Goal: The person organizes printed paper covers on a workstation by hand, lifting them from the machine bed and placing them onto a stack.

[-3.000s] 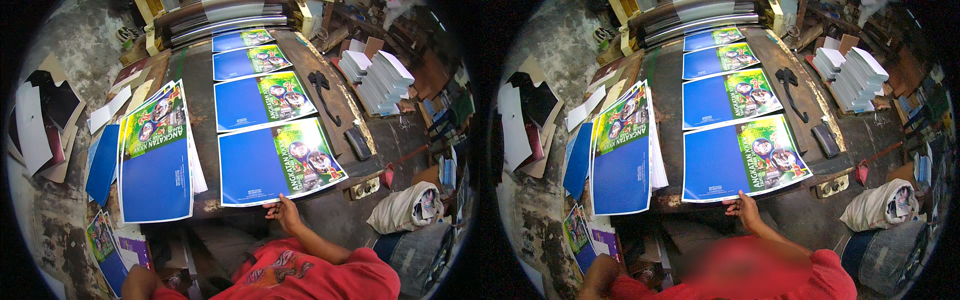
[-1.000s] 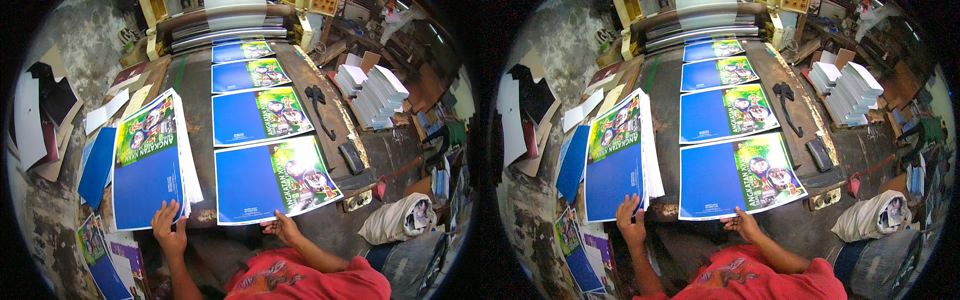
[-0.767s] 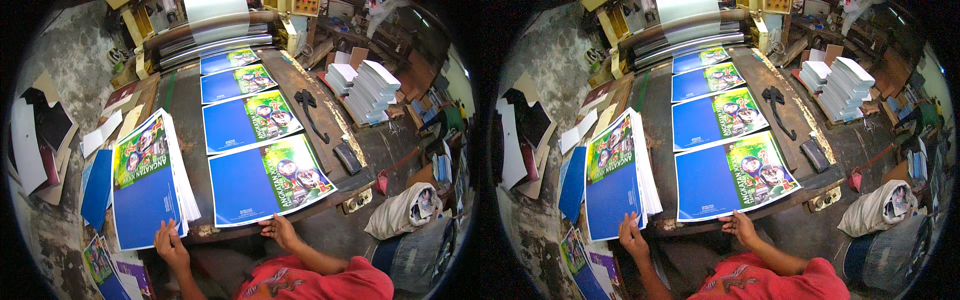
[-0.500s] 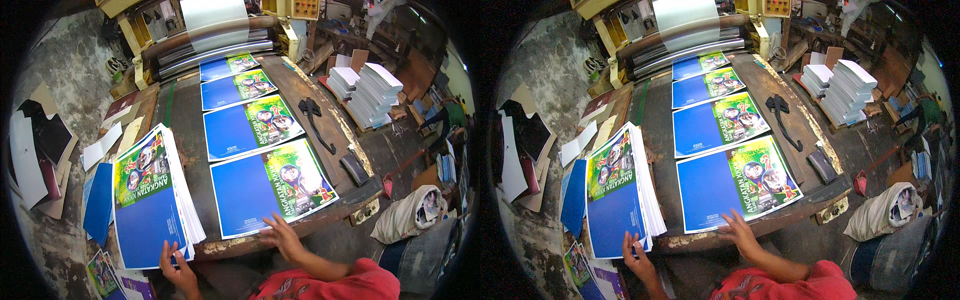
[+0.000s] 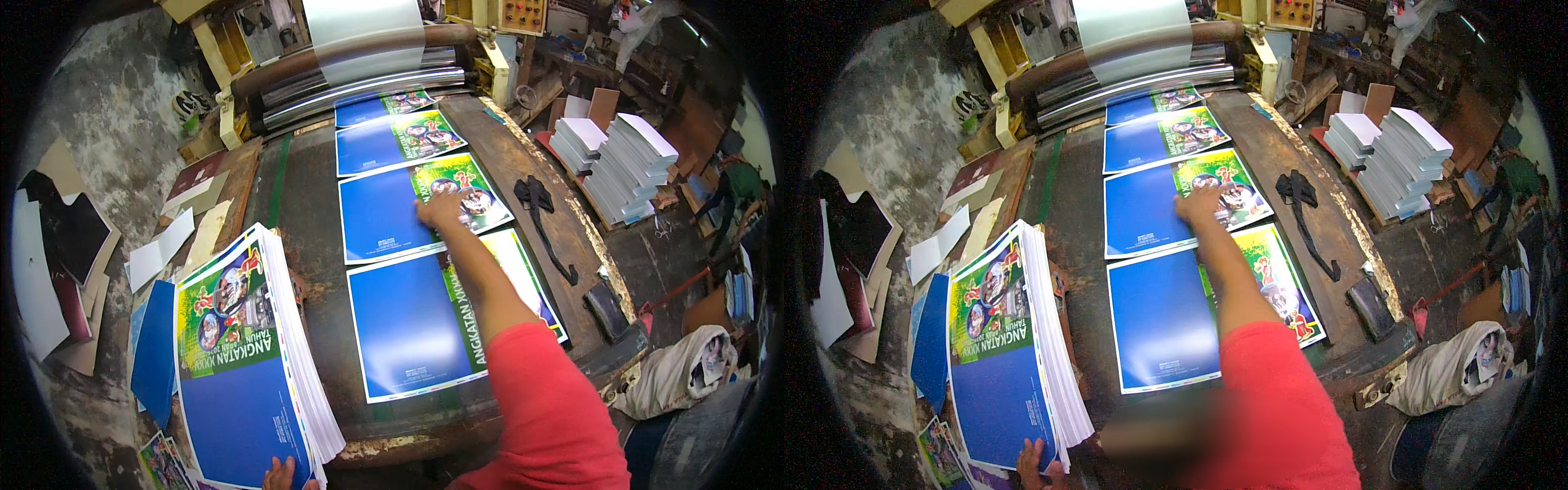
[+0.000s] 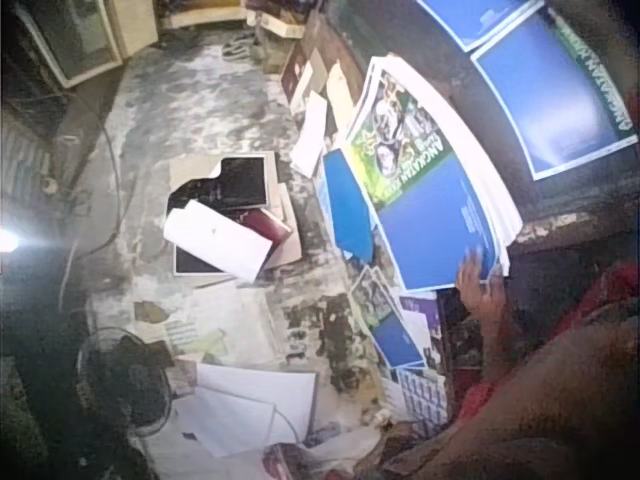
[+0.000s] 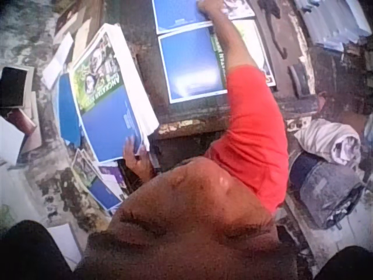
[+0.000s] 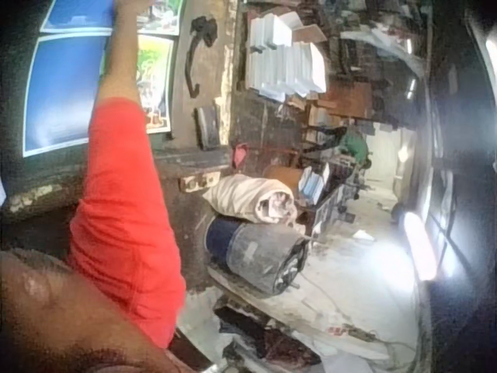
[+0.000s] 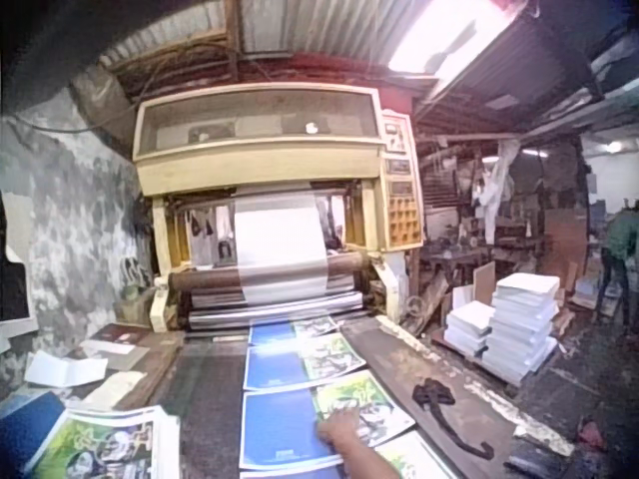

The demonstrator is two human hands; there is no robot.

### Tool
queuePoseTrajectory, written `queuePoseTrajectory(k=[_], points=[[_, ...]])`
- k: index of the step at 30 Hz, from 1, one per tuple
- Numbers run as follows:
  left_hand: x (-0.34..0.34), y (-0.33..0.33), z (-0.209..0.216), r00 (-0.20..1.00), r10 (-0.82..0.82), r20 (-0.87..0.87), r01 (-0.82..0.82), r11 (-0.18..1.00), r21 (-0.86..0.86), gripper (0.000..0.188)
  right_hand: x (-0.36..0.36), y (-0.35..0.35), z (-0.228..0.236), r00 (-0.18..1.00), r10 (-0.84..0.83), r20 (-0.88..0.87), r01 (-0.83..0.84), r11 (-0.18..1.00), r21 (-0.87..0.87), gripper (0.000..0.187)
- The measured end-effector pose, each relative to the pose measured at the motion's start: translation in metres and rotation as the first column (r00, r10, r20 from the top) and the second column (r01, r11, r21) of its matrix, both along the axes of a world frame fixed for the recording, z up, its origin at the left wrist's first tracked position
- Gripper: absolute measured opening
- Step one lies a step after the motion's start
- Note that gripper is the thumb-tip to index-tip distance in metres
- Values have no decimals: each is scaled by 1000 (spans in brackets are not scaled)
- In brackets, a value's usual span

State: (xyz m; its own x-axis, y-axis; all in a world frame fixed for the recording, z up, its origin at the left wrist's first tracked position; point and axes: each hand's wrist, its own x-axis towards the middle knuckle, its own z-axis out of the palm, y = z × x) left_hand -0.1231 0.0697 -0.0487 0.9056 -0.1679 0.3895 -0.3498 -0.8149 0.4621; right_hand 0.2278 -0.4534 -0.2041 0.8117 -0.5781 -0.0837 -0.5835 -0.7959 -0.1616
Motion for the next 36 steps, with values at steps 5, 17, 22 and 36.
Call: queuePoseTrajectory(k=[5,17,22,36], points=[[3,0,10,997,-61,-54,63,997,36,32,-76,71,5,769,507,389,-508,854,-110,77],[11,21,-2,955,51,-294,-294,321,-900,44,-279,112,1,519,800,301,-793,582,-182,62],[-3,11,10,997,66,-40,-77,821,-566,29,-306,99,28,929,175,327,-217,971,96,69],[-12,-6,11,971,-235,51,226,963,149,57,-440,225,34,843,-534,-58,-239,-468,851,27]])
